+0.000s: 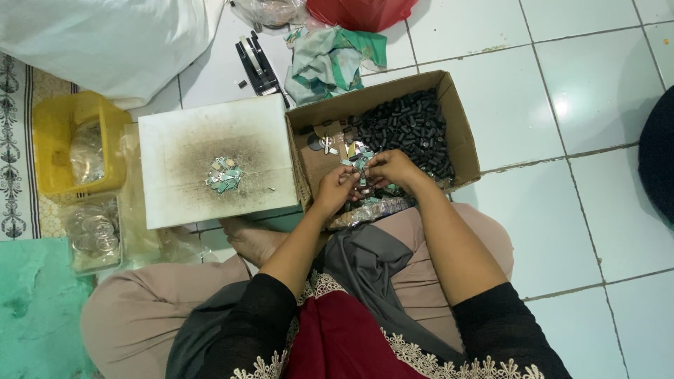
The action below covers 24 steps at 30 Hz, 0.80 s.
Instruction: Sort and pack small metallic components from a box into a plastic bag while sitting on the floor.
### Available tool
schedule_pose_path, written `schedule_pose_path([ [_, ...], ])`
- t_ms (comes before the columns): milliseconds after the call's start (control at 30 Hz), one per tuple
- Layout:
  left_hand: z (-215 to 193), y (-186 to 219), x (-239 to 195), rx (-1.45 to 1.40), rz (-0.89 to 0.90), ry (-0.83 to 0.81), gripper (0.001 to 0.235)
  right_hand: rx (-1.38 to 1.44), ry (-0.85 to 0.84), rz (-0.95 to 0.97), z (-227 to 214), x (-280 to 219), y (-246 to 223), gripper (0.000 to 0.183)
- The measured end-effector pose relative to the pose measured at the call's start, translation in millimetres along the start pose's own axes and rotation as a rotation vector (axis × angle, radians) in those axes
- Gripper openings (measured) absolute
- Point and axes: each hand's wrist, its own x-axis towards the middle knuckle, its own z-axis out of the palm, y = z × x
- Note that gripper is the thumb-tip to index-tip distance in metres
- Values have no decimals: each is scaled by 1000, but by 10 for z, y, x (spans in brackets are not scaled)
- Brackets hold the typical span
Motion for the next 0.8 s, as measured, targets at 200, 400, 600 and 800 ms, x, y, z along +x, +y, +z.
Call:
schedule_pose_path([
  [200, -5, 9, -8, 10, 9, 0, 31, -34, 45, -63, 40, 13, 7, 41],
  [400, -23, -42, 33, -7, -32, -4, 30, -57, 31, -63, -20, 215, 174, 32],
  [600, 14, -40, 54, -54, -19, 53, 29, 44, 10, -33, -4, 135, 103, 34],
  [800, 38, 33, -14, -67, -26, 19, 35, 125, -17, -17, -16, 116, 88, 40],
])
